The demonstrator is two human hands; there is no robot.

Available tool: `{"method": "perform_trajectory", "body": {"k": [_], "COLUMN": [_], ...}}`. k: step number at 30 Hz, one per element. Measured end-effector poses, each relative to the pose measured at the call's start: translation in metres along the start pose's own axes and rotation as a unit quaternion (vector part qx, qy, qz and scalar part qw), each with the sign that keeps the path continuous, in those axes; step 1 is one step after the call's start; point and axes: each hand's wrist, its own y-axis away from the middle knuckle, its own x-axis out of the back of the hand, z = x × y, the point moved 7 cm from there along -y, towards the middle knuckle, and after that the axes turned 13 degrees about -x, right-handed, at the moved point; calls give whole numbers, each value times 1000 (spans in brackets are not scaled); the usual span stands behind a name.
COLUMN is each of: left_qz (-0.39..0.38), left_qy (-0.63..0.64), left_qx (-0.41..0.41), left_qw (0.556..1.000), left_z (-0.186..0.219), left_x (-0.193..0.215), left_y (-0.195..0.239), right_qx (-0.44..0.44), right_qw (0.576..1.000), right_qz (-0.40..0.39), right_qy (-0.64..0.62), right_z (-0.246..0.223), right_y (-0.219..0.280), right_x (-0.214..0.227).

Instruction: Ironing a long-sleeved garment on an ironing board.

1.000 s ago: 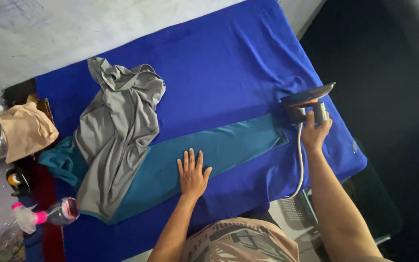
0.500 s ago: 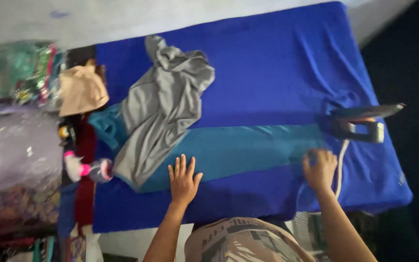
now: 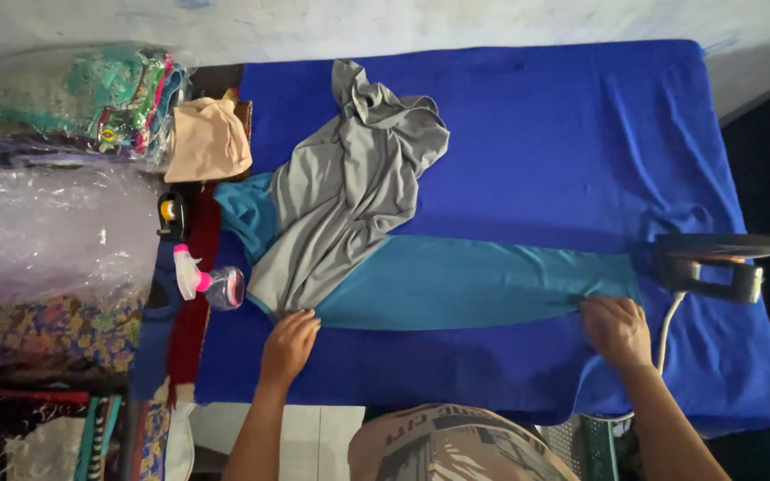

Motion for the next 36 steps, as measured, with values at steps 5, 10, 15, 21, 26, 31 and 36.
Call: {"method": "perform_trajectory", "body": {"k": [5, 10, 15, 21, 26, 31, 36], "left_qz": [80, 126, 12, -121, -224, -361, -618], "left_qy": [48, 134, 134, 42, 25, -41, -11], "left_qx": [70, 51, -103, -50, 46, 88, 132], "left_qw": [993, 982, 985, 991, 973, 928, 775], "left_z": [-14, 2, 19, -29, -60, -107, -76], "left_x": [-4, -15, -90, -179, -151, -141, -99], "left_y": [-71, -189, -272, -258, -216, -100, -39], "right_qx": [-107, -203, -276, -256, -232, -221, -209], "right_qw": [993, 973, 957, 962, 966, 957, 914], "right_qz": [45, 76, 7, -14, -28, -126, -311], "right_qy": [8, -75, -92, -92, -109, -139, -153], "right_z": [30, 43, 27, 14, 14, -1, -16], "right_y": [-18, -20, -18, -8, -6, -11, -10], "right_x": [-24, -21, -16, -10, -15, -32, -64]}}
